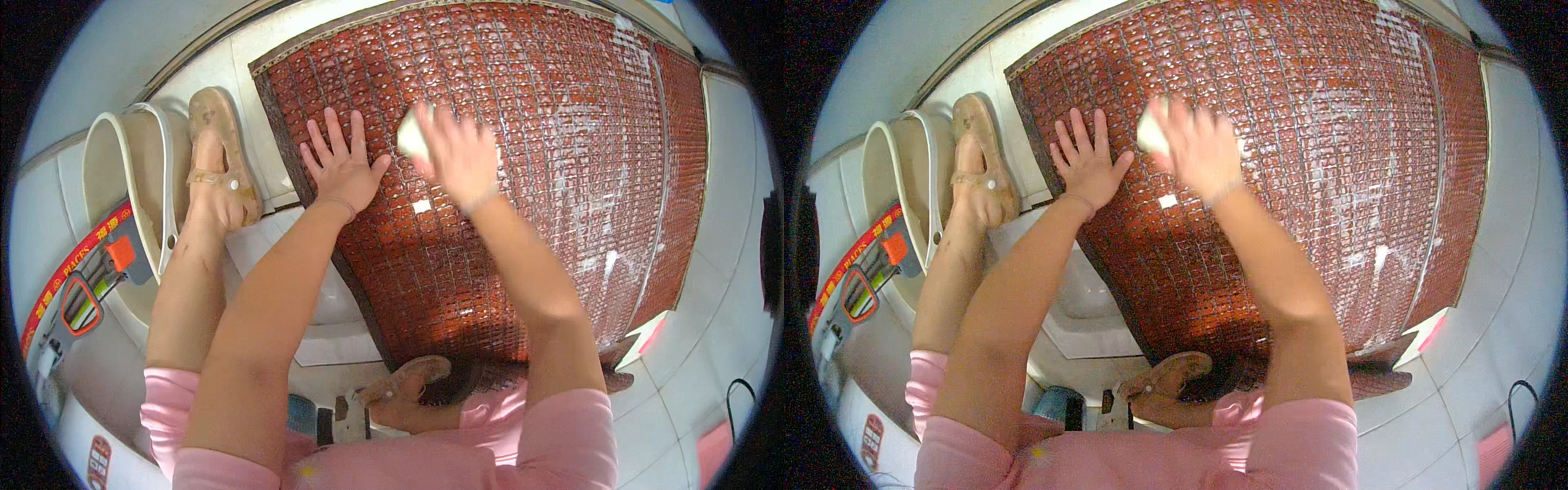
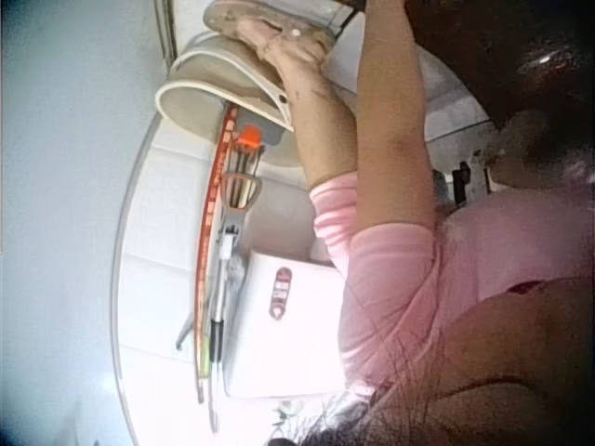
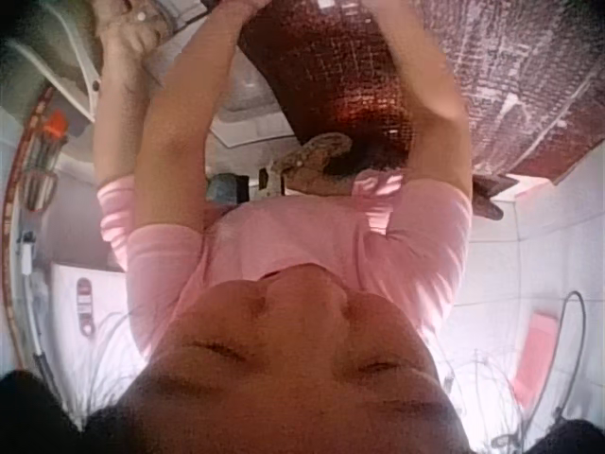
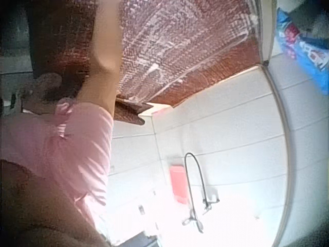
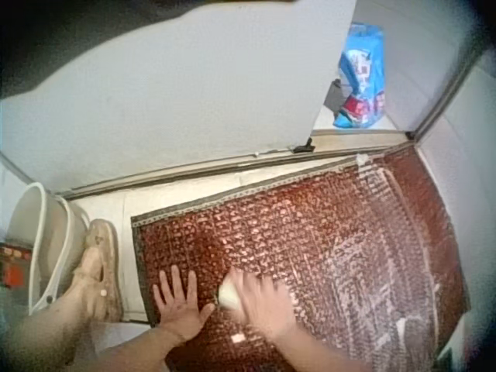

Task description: The person scrubs a bamboo mat with a sponge and soapy water, then rinses it with a handheld shower head and continues scrubbing until the entire surface is cleaned.

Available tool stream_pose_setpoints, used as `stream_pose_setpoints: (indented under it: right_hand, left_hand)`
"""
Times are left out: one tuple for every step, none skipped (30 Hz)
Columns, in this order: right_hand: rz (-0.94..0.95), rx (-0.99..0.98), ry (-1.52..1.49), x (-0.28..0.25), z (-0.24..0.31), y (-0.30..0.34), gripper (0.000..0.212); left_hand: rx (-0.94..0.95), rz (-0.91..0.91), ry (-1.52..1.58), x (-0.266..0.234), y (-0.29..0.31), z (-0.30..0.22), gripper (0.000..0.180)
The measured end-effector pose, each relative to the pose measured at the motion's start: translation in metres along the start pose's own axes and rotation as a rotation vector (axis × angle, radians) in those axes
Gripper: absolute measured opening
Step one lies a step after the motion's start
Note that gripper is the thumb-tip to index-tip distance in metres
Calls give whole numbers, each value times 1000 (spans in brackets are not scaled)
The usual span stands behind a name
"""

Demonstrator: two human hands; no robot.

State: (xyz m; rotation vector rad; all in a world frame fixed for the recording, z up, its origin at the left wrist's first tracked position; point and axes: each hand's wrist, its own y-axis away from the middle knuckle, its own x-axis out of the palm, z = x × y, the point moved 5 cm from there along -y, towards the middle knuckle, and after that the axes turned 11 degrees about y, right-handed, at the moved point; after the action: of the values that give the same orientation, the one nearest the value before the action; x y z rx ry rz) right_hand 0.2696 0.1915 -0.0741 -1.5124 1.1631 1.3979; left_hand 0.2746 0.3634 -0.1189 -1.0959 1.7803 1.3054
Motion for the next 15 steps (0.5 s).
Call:
stream_pose_setpoints:
  right_hand:
    - [-199, 89, 2, -2, -21, -25, 73]
    - [-253, 67, -50, 1, -27, -39, 75]
    - [-191, -30, -36, 4, -26, -30, 75]
    - [-131, -144, -42, 2, -14, -18, 76]
    - [-37, -215, -42, 4, -6, 10, 77]
    - [-9, -256, -77, 10, -4, 51, 79]
    - [38, -306, -47, 15, -2, 91, 87]
    - [272, -418, -62, 29, 2, 138, 85]
    - [423, -608, -30, 34, 9, 182, 82]
    - [570, -800, -3, 38, 18, 214, 79]
    - [413, -748, -9, 35, 19, 215, 72]
    - [255, -695, -16, 31, 21, 215, 66]
    - [102, -641, -35, 24, 25, 217, 60]
    - [43, -635, -108, 25, 37, 204, 59]
    - [-2, -655, -254, 29, 65, 167, 59]
  left_hand:
    - [-58, 126, 0, 2, -7, -2, 95]
    - [-71, 168, 9, 0, -8, -3, 100]
    - [-82, 210, 19, -2, -9, -5, 104]
    - [-118, 253, 25, -6, -5, 4, 109]
    - [-161, 293, -17, -9, -4, 8, 120]
    - [-169, 300, -29, -9, -2, 8, 121]
    - [-176, 302, -39, -9, -1, 8, 121]
    - [-185, 299, -52, -11, -2, 5, 122]
    - [-203, 353, -63, -12, -4, -1, 122]
    - [-215, 364, -63, -13, -5, -4, 121]
    - [-229, 372, -65, -13, -5, -7, 120]
    - [-245, 380, -68, -14, -6, -8, 119]
    - [-264, 382, -69, -13, -2, -6, 118]
    - [-273, 380, -67, -12, -3, -9, 117]
    - [-282, 371, -68, -12, -7, -13, 117]
